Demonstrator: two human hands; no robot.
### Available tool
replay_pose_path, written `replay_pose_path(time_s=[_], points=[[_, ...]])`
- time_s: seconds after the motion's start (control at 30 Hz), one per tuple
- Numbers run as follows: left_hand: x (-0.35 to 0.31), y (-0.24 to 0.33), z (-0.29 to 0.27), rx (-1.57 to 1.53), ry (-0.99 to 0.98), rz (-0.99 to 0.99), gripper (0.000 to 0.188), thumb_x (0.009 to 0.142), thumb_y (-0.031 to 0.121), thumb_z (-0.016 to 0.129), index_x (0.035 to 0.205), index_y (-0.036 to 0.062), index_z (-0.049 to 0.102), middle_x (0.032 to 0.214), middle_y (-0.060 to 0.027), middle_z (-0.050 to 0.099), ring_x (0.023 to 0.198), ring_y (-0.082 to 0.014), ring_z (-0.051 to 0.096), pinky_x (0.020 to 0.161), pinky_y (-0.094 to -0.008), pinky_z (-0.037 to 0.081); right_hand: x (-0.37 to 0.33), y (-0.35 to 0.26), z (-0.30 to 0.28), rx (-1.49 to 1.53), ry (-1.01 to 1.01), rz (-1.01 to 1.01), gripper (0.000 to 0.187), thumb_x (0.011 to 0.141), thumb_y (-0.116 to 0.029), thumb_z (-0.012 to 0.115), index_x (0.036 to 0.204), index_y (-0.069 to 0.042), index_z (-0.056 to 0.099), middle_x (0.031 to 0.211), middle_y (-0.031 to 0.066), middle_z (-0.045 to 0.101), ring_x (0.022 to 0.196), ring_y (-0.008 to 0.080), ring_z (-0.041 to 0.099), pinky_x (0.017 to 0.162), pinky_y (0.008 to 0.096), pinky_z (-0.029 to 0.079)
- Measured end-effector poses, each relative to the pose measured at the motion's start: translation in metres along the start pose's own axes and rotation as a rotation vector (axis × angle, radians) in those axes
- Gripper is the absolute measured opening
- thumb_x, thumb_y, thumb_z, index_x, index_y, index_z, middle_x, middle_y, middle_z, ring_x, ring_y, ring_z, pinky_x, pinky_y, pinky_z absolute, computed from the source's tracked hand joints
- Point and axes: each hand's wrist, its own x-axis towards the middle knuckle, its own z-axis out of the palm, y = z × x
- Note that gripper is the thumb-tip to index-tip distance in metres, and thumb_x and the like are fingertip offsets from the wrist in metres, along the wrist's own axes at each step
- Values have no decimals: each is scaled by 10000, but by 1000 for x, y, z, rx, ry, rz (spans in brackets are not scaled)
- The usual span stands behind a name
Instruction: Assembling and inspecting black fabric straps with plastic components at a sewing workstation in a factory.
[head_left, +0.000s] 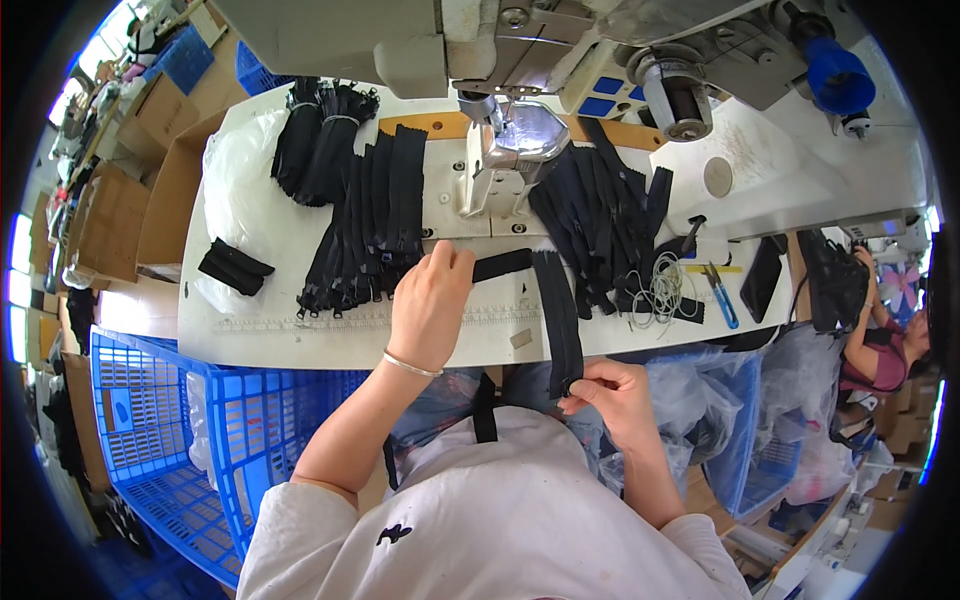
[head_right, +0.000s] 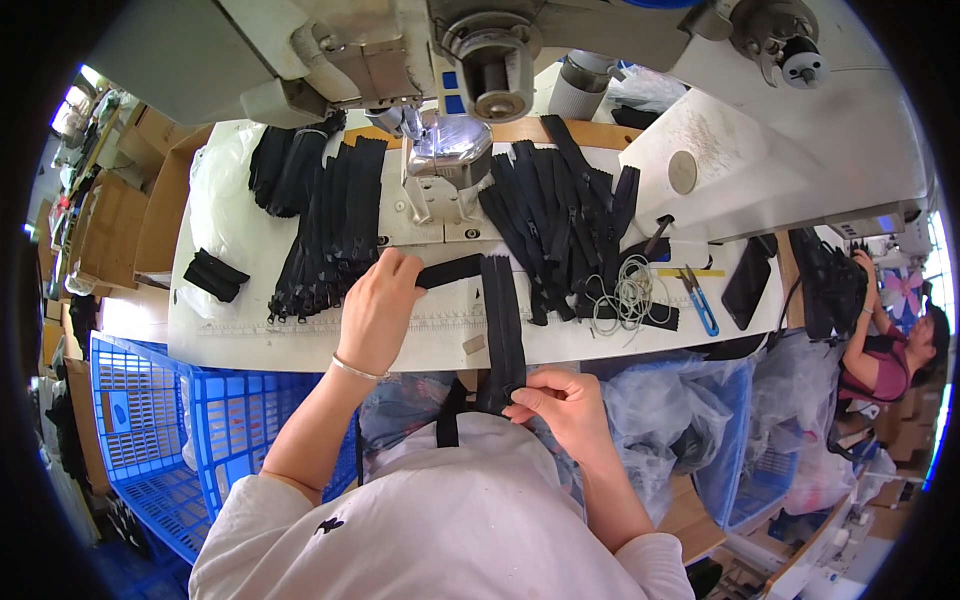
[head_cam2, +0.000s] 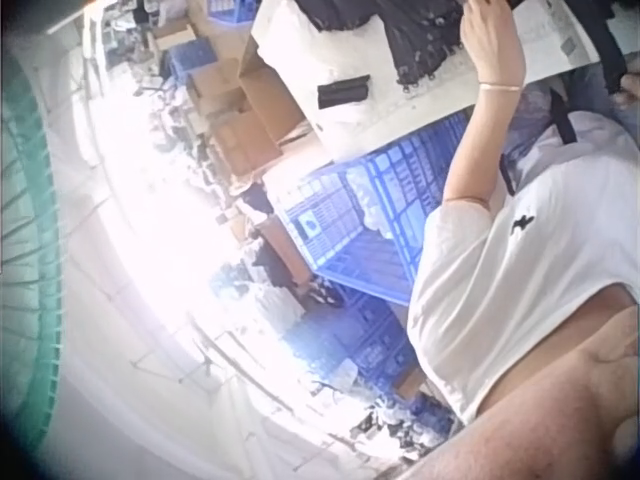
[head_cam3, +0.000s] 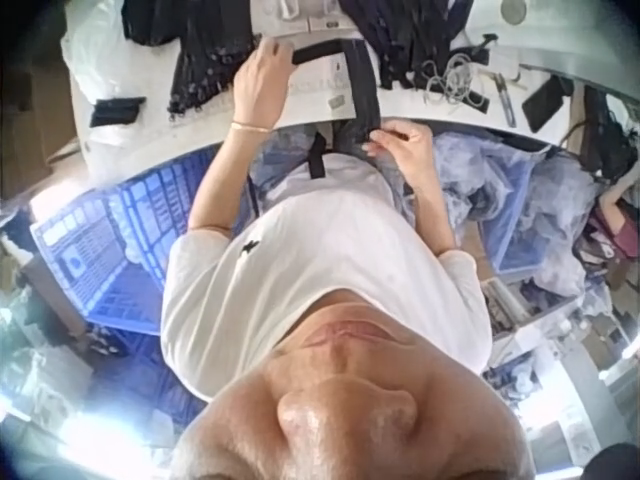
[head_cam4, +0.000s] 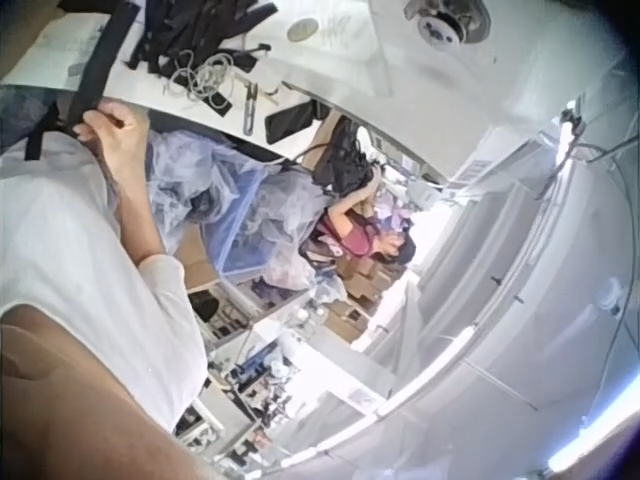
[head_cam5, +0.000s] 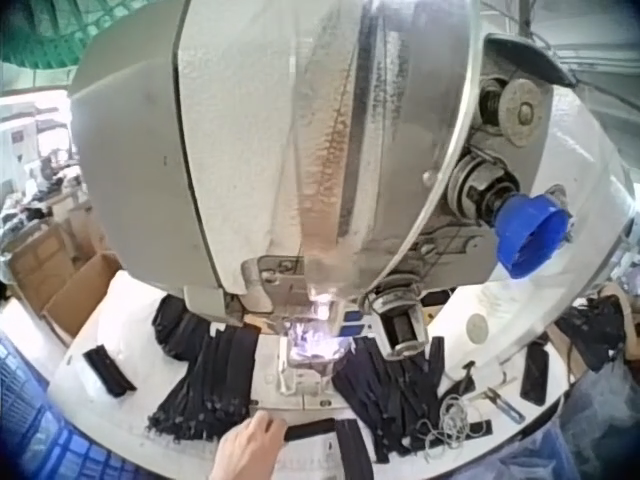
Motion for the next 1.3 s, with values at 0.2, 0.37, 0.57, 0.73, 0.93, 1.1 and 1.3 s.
replay_pose_path(time_s=[0.2, 0.37, 0.57, 0.73, 0.93, 1.1, 1.3], points=[[-4, -5, -8, -157, 167, 75, 153, 732, 50, 691, 819, 33, 566, 794, -92, 554, 695, -247, 587, 604, -332, 485, -5, -18, 1, 14, 16, 9, 44, 803, 46, 673, 811, 57, 631, 720, 99, 654, 609, 185, 673, 576, 249, 554], [-13, 3, -37, -1276, 62, -521, 116, 875, 67, 630, 795, -10, 599, 671, -52, 624, 532, -107, 600, 479, -226, 469, -3, -36, 9, -128, -7, -29, 62, 806, 52, 662, 844, 49, 613, 731, 86, 659, 629, 153, 670, 560, 222, 522], [-40, -5, -32, -1607, -87, -769, 223, 910, 165, 608, 802, -30, 618, 641, -86, 619, 551, -175, 648, 490, -259, 520, 22, -61, 50, -87, -142, -183, 64, 819, 12, 669, 843, 34, 614, 779, 56, 637, 670, 109, 626, 601, 222, 482], [-41, 8, -35, -1673, -152, -806, 234, 912, 142, 578, 854, -78, 635, 700, -94, 640, 584, -178, 658, 504, -247, 532, 65, -31, 65, -361, -204, -578, 132, 845, -111, 681, 839, 10, 627, 777, 27, 620, 665, 77, 556, 613, 220, 432], [-39, 12, -35, -1685, -192, -778, 260, 911, 170, 592, 899, -80, 659, 705, -95, 647, 575, -162, 648, 503, -241, 527, 62, -31, 62, -117, -233, -45, 144, 868, -110, 662, 861, 14, 589, 756, 26, 628, 675, 86, 635, 607, 207, 499], [-32, 20, -30, -1454, -199, -668, 244, 884, 169, 651, 848, -71, 669, 683, -83, 642, 574, -124, 632, 484, -219, 522, 63, -32, 54, -78, -253, -18, 159, 867, -123, 671, 837, 4, 579, 753, 35, 626, 668, 87, 634, 602, 212, 515], [-27, 26, -34, -1525, -212, -711, 207, 865, 131, 669, 823, -72, 673, 679, -74, 647, 557, -88, 602, 470, -214, 522, 65, -37, 48, 7, -247, 68, 200, 876, -180, 674, 876, 10, 613, 740, 75, 657, 632, 113, 649, 561, 231, 531]])
